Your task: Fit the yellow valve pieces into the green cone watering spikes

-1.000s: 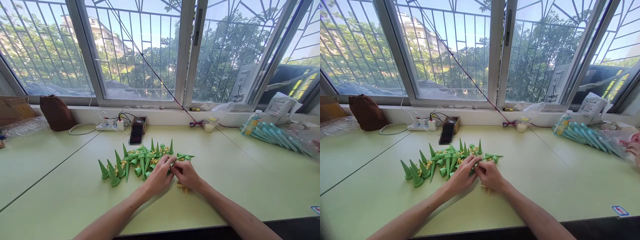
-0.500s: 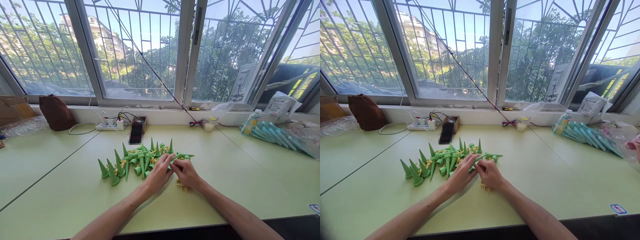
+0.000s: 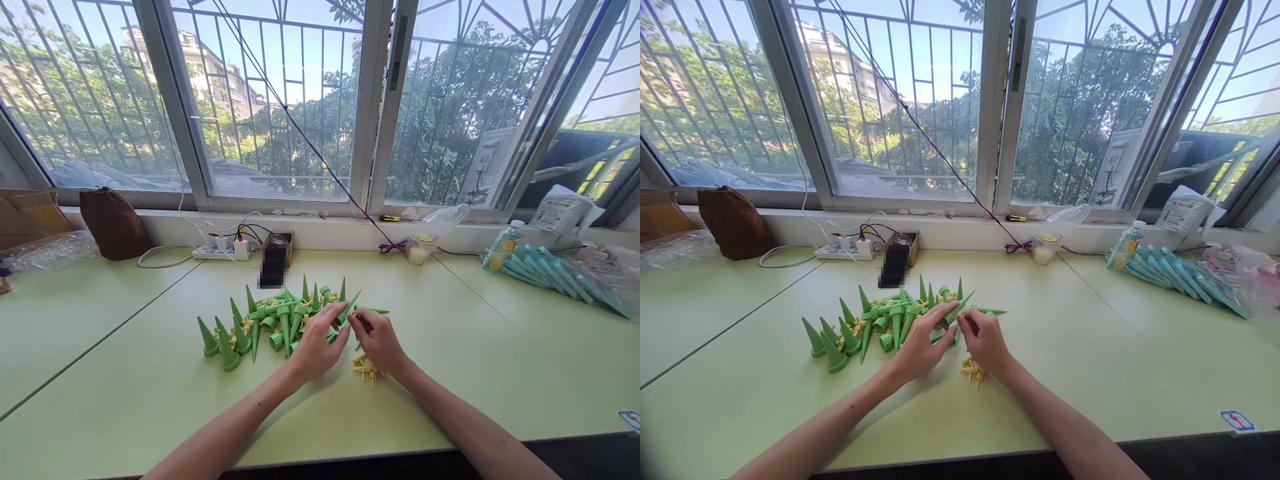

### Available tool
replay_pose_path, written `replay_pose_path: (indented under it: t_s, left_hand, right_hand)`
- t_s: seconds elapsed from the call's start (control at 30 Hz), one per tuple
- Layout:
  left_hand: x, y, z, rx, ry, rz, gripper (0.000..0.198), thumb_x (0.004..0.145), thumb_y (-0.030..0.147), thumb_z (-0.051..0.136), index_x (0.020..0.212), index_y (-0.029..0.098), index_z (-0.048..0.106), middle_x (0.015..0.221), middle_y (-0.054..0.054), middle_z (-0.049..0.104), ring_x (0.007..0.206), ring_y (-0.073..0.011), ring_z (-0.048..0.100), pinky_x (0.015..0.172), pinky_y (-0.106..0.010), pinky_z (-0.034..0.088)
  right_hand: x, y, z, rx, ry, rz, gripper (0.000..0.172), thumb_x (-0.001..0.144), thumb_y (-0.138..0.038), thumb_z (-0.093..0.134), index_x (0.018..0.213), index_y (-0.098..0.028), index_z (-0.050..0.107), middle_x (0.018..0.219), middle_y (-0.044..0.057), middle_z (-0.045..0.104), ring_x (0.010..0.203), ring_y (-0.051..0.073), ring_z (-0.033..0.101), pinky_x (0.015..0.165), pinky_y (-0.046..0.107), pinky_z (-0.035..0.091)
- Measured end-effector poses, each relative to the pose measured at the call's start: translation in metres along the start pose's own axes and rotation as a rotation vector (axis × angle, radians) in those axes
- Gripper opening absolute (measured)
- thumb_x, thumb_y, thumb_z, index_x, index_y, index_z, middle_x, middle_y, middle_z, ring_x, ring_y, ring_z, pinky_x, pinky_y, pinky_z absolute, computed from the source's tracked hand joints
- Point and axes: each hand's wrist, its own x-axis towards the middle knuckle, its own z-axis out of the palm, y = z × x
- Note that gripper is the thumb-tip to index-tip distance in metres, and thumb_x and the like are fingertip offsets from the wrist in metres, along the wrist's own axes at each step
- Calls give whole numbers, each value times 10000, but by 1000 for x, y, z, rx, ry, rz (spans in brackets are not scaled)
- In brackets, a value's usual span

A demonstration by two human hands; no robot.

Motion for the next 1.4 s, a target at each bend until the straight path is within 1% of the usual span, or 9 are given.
replay_pose_path:
  t_s: [0.13, 0.2, 0.33, 0.47, 0.77, 0.93, 1.07, 1.23, 1.4]
  left_hand:
    - [3, -4, 1, -69, 70, -83, 310, 935, 284, 520, 1209, 178, 618, 1162, -98, 688, 894, -192, 690, 844, -342, 563]
    - [4, -4, 2, -120, 84, -119, 317, 921, 303, 545, 1204, 175, 611, 1143, -100, 693, 896, -196, 697, 811, -330, 578]
    - [4, -6, 2, -205, 84, -151, 350, 875, 289, 603, 1207, 178, 591, 1105, -105, 697, 1027, -230, 675, 811, -330, 592]
    - [4, -9, 4, -262, 75, -167, 403, 841, 267, 640, 1227, 170, 575, 1081, -109, 704, 1022, -233, 680, 814, -345, 600]
    - [4, -11, 4, -271, 76, -174, 426, 811, 253, 668, 1216, 165, 573, 1032, -91, 700, 960, -211, 682, 804, -343, 597]
    - [3, -7, 4, -248, 87, -152, 405, 804, 225, 665, 1194, 181, 568, 1005, -76, 693, 936, -200, 673, 768, -324, 590]
    - [1, -6, 4, -155, 85, -105, 400, 794, 191, 654, 1180, 197, 553, 1007, -64, 690, 942, -201, 665, 787, -338, 574]
    - [-2, -9, 5, -27, 104, -53, 381, 791, 161, 656, 1158, 218, 567, 1039, -49, 702, 947, -202, 672, 818, -340, 561]
    - [-4, -12, 7, 15, 88, -13, 388, 813, 142, 628, 1190, 221, 582, 1116, -60, 697, 966, -202, 671, 849, -351, 554]
  right_hand:
    - [1, 2, 0, 18, 22, 10, 304, 978, -383, 468, 771, -179, 556, 610, -14, 537, 514, 111, 445, 519, 234, 372]
    - [1, 2, 0, 16, 42, 7, 287, 974, -377, 475, 792, -177, 573, 632, -3, 559, 527, 116, 461, 522, 234, 387]
    - [2, 3, 0, 26, 70, -13, 232, 966, -350, 488, 864, -175, 602, 706, 21, 606, 576, 130, 508, 555, 240, 424]
    - [2, 5, 0, 25, 79, -25, 219, 967, -341, 479, 912, -174, 610, 732, 31, 620, 581, 134, 518, 551, 242, 426]
    - [1, 7, -1, 1, 72, -30, 210, 963, -328, 480, 882, -173, 596, 644, -5, 557, 555, 127, 488, 552, 241, 405]
    - [1, 7, -2, 2, 60, -9, 233, 967, -340, 462, 832, -180, 564, 591, -35, 469, 514, 110, 394, 501, 234, 342]
    - [1, 7, -2, -4, 48, 18, 291, 969, -379, 453, 765, -186, 529, 567, -51, 395, 503, 104, 325, 478, 234, 287]
    - [1, 7, -2, -3, 27, 24, 343, 978, -401, 426, 713, -191, 489, 568, -47, 394, 515, 107, 325, 492, 237, 285]
    - [2, 7, -2, 55, 16, 75, 382, 967, -426, 416, 675, -189, 487, 533, -49, 379, 487, 104, 327, 480, 240, 285]
